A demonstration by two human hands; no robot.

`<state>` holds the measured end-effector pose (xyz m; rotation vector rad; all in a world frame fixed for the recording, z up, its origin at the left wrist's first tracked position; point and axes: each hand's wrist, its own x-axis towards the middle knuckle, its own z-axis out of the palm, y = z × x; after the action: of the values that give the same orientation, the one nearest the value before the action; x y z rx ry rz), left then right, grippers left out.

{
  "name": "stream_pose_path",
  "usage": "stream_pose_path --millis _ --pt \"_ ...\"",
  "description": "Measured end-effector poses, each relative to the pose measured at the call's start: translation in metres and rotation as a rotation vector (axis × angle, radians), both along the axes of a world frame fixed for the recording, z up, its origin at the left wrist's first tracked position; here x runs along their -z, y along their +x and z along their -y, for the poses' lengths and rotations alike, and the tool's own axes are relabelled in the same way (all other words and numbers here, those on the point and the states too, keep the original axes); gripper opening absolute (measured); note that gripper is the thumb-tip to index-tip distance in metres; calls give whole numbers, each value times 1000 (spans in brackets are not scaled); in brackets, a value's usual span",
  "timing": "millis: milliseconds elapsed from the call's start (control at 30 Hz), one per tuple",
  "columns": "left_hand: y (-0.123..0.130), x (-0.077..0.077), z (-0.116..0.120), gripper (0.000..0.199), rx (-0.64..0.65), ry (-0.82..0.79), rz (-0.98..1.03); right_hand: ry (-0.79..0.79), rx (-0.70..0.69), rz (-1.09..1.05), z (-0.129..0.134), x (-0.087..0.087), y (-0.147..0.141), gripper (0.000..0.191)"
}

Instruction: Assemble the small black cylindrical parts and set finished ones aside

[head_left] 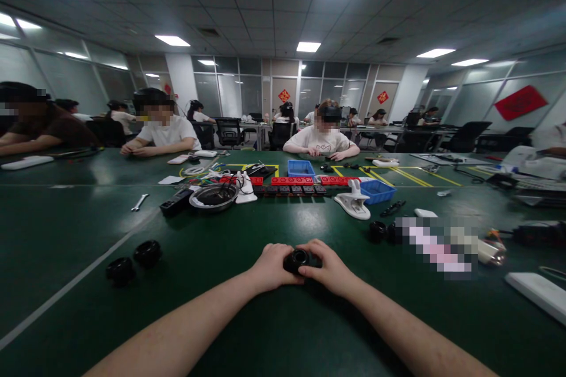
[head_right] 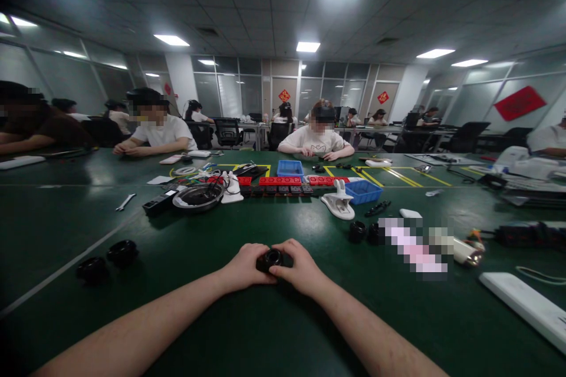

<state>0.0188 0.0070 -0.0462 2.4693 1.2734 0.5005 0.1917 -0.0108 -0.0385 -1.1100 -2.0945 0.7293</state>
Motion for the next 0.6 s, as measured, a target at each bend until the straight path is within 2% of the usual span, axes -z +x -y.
stream_pose_path --millis 133,267,367,467,600 --pt "-7 -4 -6 50 145 -55 -2 -124 -205 -15 -6 -5 10 41" --pt "-9 -7 -8 49 193 -65 -24 -190 -262 -36 -7 -7 13 42" --pt "-6 -7 -6 47 177 -61 -19 -223 -227 -83 -7 -2 13 45" --pt "-3 -7 -3 44 104 -74 9 -262 -163 -188 -8 6 13 47" --pt "0 -5 -1 58 1 -52 58 -156 15 -169 -8 15 9 48"
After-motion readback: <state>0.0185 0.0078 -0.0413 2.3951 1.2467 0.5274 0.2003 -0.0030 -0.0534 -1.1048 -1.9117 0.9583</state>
